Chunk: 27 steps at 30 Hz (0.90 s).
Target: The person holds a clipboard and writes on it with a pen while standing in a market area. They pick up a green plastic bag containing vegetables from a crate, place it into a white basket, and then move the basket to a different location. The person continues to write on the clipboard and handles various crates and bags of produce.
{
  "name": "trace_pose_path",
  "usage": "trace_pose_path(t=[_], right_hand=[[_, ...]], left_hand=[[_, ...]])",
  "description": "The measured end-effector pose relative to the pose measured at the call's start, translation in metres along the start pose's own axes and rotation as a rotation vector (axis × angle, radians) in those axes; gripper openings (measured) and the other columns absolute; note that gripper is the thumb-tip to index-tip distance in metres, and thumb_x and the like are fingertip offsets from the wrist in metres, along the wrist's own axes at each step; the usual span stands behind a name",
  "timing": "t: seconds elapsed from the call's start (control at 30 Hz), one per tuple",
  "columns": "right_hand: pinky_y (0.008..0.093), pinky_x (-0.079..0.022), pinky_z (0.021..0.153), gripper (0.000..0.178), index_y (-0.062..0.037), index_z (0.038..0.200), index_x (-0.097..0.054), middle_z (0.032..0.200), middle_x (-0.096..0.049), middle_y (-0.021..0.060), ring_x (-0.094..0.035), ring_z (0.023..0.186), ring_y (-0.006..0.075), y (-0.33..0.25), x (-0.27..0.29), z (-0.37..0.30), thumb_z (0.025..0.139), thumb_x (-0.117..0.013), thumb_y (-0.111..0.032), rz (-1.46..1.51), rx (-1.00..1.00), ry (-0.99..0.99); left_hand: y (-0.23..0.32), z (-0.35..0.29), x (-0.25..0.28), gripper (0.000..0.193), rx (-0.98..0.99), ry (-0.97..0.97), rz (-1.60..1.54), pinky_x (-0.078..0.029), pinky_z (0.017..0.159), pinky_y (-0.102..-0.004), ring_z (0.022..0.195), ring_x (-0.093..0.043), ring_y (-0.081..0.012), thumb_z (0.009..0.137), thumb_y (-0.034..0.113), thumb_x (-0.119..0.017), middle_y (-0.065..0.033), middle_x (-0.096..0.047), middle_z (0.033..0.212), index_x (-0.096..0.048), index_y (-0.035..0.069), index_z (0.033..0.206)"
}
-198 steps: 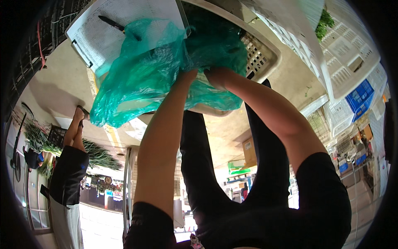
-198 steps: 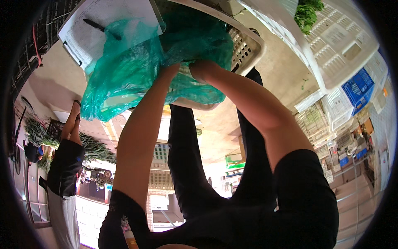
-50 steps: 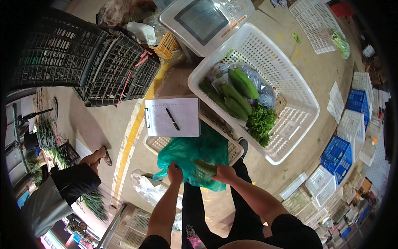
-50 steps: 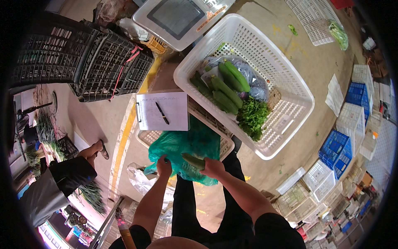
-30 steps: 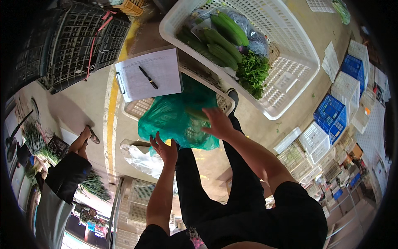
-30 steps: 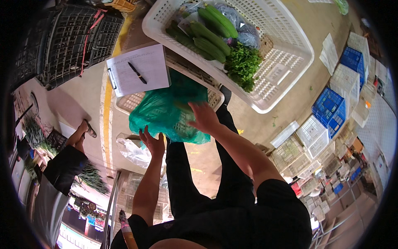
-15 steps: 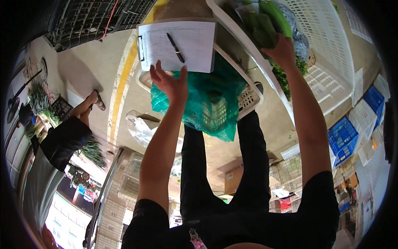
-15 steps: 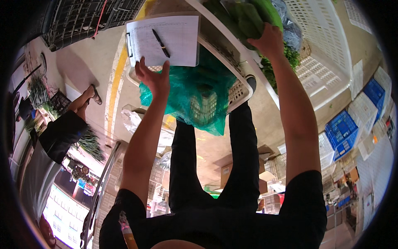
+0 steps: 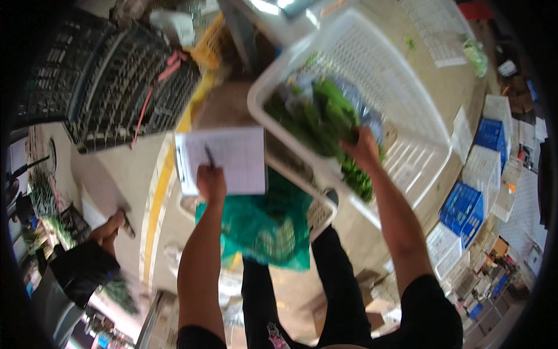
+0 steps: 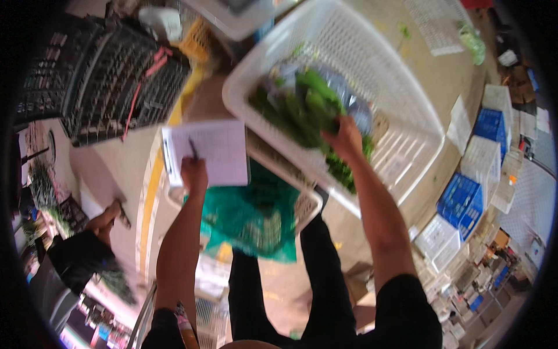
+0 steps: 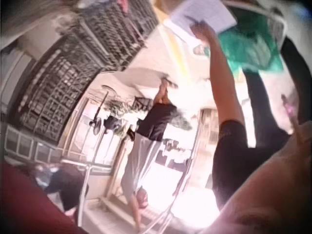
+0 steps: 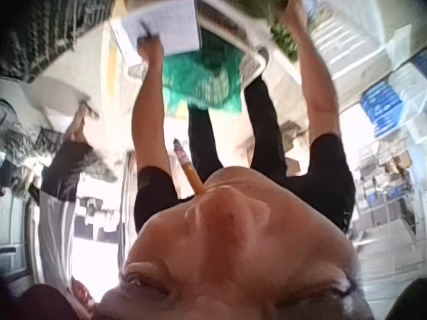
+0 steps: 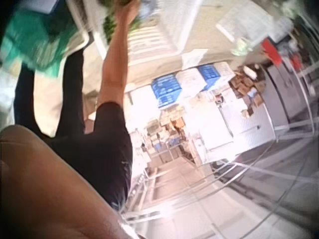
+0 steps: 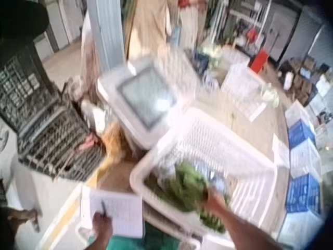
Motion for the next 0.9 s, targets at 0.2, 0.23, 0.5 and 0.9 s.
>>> trace_pose_path(t=[0.2, 0.23, 0.5, 0.9], right_hand=[[0.0346, -0.048, 0.069, 0.042, -0.0039, 0.106, -0.059, 0.086, -0.056, 0.0077, -0.058, 0.076, 0.0205, -0.093, 0.046, -0.136, 0.071, -0.080, -0.012, 0.404, 0.106, -0.095], [0.0368, -0.049, 0.070, 0.044, -0.0044, 0.106, -0.061, 0.090, -0.056, 0.0106, -0.059, 0.079, 0.0243, -0.101, 0.031, -0.158, 0.069, -0.081, -0.019, 0.515, 0.197, -0.187], [0.0479, -0.050, 0.081, 0.034, -0.0056, 0.100, -0.065, 0.101, -0.058, 0.0178, -0.060, 0.099, 0.0377, -0.122, -0.159, -0.271, 0.078, -0.072, -0.031, 0.240, 0.140, -0.785], [0.0457, -0.051, 0.092, 0.039, -0.0073, 0.121, -0.062, 0.117, -0.064, 0.0144, -0.059, 0.111, 0.0356, -0.162, -0.139, -0.272, 0.086, -0.071, -0.023, 0.360, 0.284, -0.436]], left_hand=[[-0.091, 0.032, 0.062, 0.021, -0.265, 0.330, 0.180, -0.037, 0.103, -0.0550, 0.122, -0.047, -0.0411, 0.080, 0.024, -0.071, -0.0230, -0.061, 0.114, -0.068, 0.009, 0.095], [-0.106, 0.044, 0.061, 0.021, -0.360, 0.250, 0.125, -0.036, 0.105, -0.0538, 0.124, -0.047, -0.0422, 0.080, 0.025, -0.072, -0.0249, -0.060, 0.116, -0.070, 0.010, 0.095], [-0.101, 0.079, 0.073, 0.018, 0.125, -0.419, -0.352, -0.042, 0.060, -0.0288, 0.062, -0.053, -0.0115, 0.080, 0.016, -0.076, -0.0016, -0.056, 0.065, -0.068, 0.000, 0.076], [-0.076, 0.041, 0.127, 0.014, 0.102, -0.401, -0.763, -0.037, 0.064, -0.0231, 0.066, -0.047, -0.0062, 0.082, 0.010, -0.077, 0.0061, -0.056, 0.071, -0.066, 0.008, 0.074]])
Point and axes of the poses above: each hand's wrist, its own z-axis towards the middle knuckle, its own x-axis out of the back of the hand, y = z × x, the point moved 6 cm from there along z, towards the middle knuckle
